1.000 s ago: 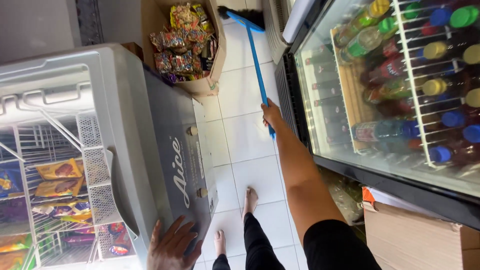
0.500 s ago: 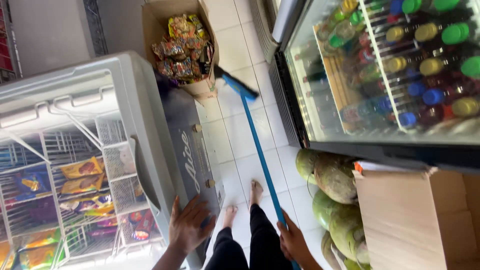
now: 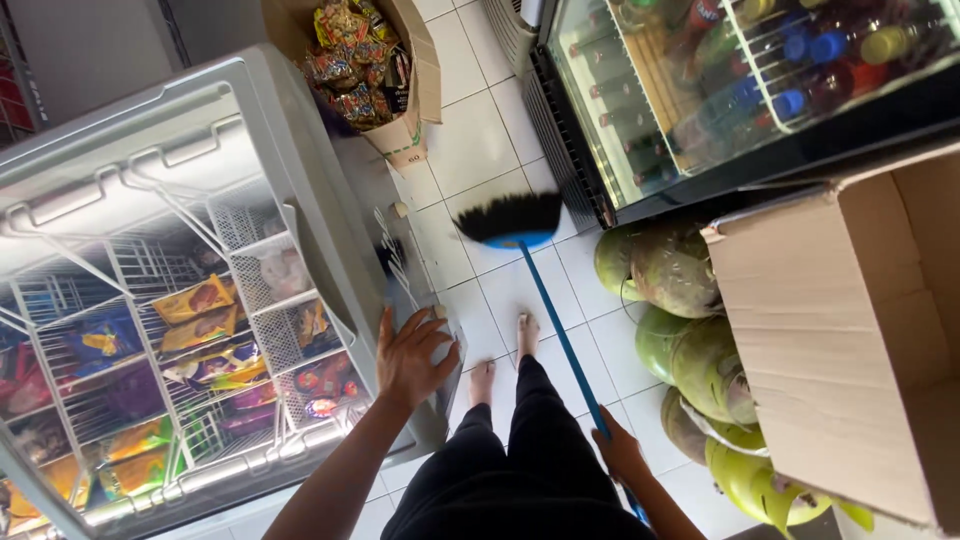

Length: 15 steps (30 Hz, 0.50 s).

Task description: Sweeping the floor with a broom.

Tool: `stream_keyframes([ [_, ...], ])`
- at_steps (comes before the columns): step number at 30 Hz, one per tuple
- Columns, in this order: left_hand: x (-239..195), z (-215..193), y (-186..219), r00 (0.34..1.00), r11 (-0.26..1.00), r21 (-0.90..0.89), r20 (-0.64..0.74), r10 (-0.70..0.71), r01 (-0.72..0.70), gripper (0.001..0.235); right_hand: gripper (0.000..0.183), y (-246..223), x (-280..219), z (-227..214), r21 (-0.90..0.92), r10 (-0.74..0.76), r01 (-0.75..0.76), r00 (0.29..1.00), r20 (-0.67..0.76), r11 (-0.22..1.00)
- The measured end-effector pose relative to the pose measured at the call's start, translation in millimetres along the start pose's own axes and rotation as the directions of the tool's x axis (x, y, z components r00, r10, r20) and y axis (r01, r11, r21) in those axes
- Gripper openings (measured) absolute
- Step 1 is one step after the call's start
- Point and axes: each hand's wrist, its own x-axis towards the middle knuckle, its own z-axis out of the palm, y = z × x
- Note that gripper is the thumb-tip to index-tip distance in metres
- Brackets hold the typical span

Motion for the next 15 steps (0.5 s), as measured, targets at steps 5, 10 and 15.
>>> stream_keyframes([
  [5,-8.0,2.1,-3.9,0.996,0.998,-0.003,-0.068,0.058,-0.058,0.016,0.057,-31.0,-102.0,-17.5,0.059,0.106,-0.105,0.994,-0.005,0.993],
  [10,-10.6,4.9,-4.0,0.994,0.998,-0.014,-0.083,0.066,-0.067,0.013,0.059,-74.0,15.0,34.8,-0.070,-0.199,0.191,0.971,-0.130,0.979],
  [15,-17.8,7.9,-6.3,0.988,0.994,0.003,-0.108,0.110,-0.110,0.016,0.057,-60.8,37.3,65.1,-0.147,-0.054,0.048,0.998,-0.041,0.988],
])
